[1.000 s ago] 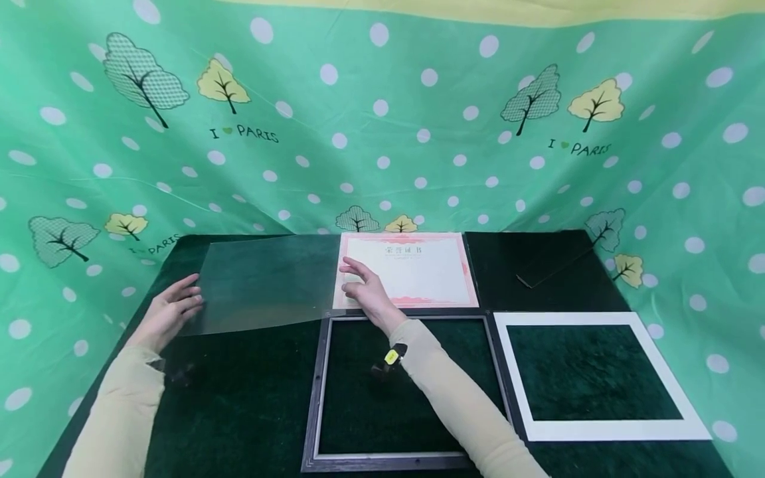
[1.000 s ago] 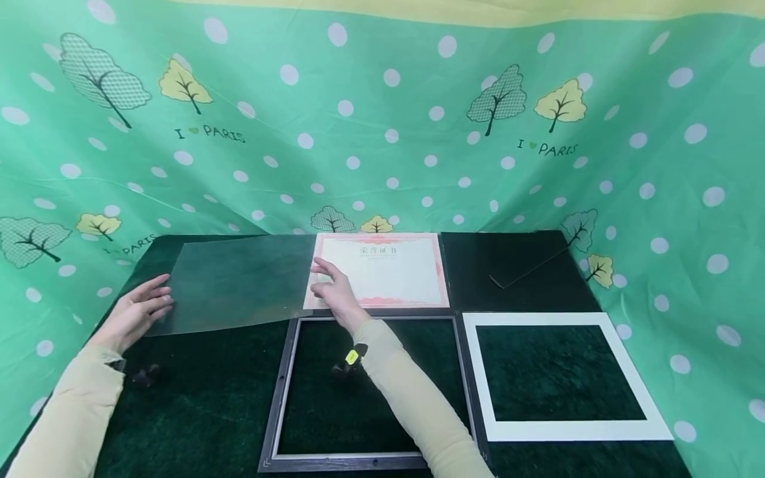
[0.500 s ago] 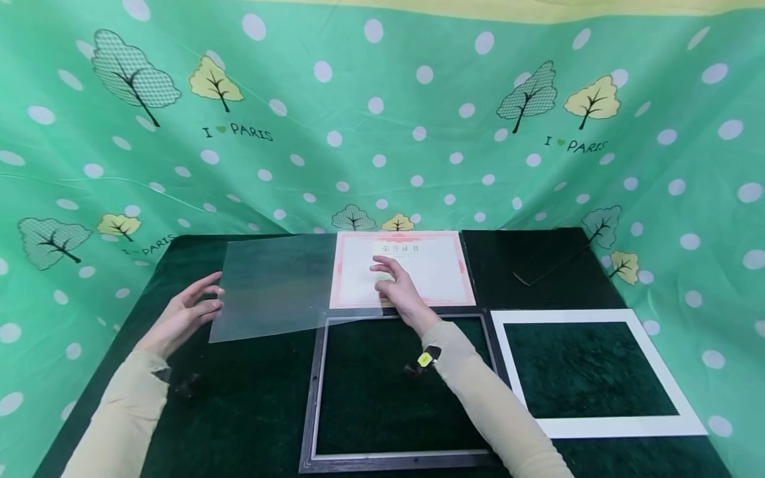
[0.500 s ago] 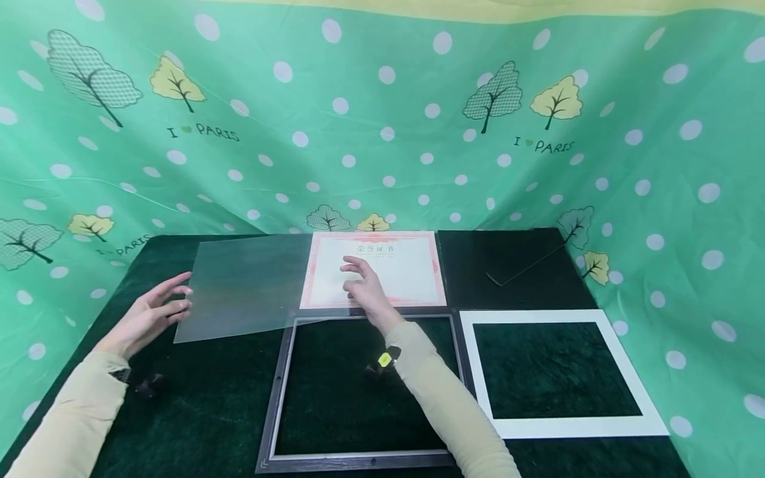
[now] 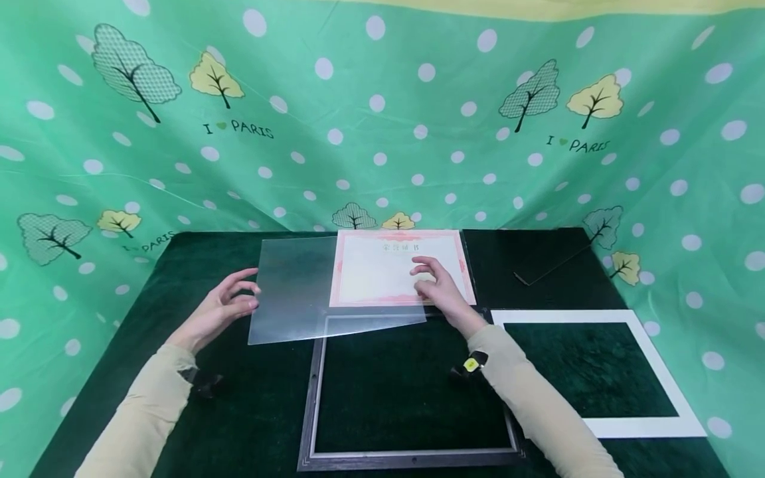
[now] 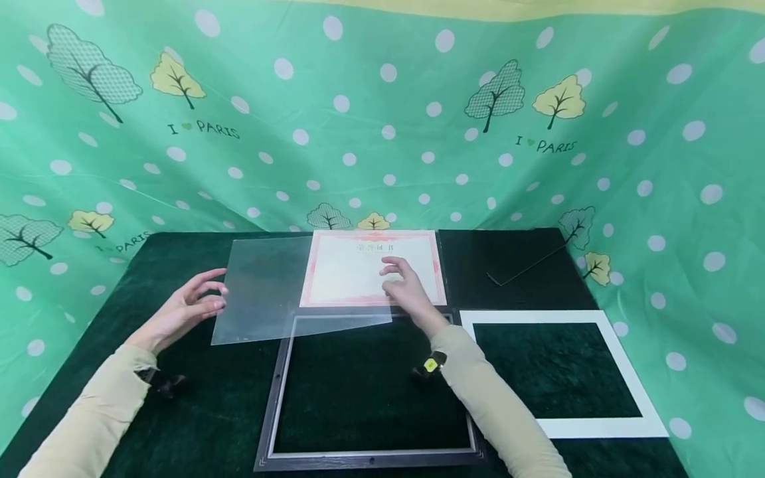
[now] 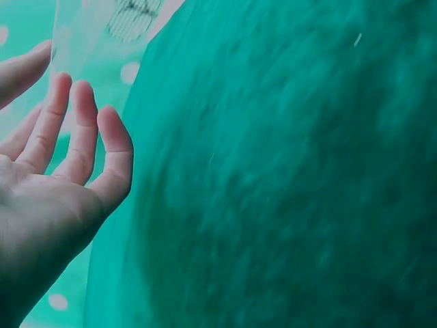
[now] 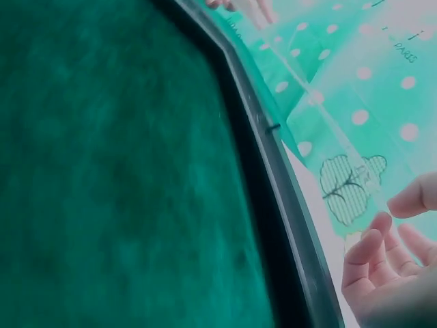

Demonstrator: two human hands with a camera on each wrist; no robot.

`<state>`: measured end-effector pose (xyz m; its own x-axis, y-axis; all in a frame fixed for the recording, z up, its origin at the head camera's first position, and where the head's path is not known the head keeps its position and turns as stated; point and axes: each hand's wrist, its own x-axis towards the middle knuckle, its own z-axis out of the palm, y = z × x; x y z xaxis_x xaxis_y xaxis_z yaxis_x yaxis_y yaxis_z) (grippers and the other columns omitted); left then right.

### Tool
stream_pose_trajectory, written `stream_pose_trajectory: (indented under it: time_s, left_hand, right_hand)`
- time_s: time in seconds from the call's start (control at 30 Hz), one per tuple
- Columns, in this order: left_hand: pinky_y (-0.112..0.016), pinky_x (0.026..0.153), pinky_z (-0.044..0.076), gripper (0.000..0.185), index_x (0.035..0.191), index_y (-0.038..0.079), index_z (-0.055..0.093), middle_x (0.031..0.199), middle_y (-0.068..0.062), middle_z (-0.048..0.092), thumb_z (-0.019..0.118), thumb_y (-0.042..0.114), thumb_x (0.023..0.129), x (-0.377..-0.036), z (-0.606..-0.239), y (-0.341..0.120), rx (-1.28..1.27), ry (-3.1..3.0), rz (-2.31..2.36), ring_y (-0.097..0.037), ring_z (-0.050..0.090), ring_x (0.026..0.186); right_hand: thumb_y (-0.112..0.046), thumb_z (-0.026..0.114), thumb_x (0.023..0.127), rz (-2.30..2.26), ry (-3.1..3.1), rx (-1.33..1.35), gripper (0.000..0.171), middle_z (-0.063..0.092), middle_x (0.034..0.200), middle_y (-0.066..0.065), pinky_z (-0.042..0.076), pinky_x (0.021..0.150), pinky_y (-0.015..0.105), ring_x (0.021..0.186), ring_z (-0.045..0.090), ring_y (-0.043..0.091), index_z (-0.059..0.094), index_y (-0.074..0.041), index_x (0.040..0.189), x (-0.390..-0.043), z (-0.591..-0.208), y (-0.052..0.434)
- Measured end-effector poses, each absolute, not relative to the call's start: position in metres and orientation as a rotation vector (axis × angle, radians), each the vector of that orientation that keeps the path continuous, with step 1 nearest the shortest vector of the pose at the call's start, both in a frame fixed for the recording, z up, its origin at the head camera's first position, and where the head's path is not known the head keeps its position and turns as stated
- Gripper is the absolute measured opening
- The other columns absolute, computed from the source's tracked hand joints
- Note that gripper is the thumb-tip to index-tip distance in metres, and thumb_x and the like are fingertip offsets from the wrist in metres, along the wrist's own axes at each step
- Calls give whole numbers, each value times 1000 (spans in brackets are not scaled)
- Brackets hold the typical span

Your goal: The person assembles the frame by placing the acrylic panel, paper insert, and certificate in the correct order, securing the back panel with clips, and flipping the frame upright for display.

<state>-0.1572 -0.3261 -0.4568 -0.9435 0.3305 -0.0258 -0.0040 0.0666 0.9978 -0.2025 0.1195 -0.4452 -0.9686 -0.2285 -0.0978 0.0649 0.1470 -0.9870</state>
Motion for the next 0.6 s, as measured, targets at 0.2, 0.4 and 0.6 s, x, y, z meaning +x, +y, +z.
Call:
stream_pose_trajectory:
  time_s: [0.2,0.4,0.6]
  left_hand:
    - [-25,88,48,67,151,6,22,120,-27,45,59,2,95,-153,-455,-303,318,2135,1915,-26,59,102]
    - [-24,89,48,68,149,5,24,118,-28,47,63,5,93,-148,-452,-279,333,2171,1884,-26,60,102]
    - [-25,88,48,68,148,7,28,116,-25,51,66,6,92,-140,-448,-255,337,2195,1873,-21,61,99]
  right_hand:
    - [5,50,88,-1834,2271,-242,54,50,116,20,46,64,25,65,53,23,39,0,141,-195,-440,149]
    - [4,53,89,-1763,2364,-287,54,53,112,20,50,65,30,63,56,19,41,-1,141,-184,-432,177]
    - [4,53,89,-1724,2426,-266,53,56,108,22,49,63,28,61,52,18,43,-2,141,-169,-426,199]
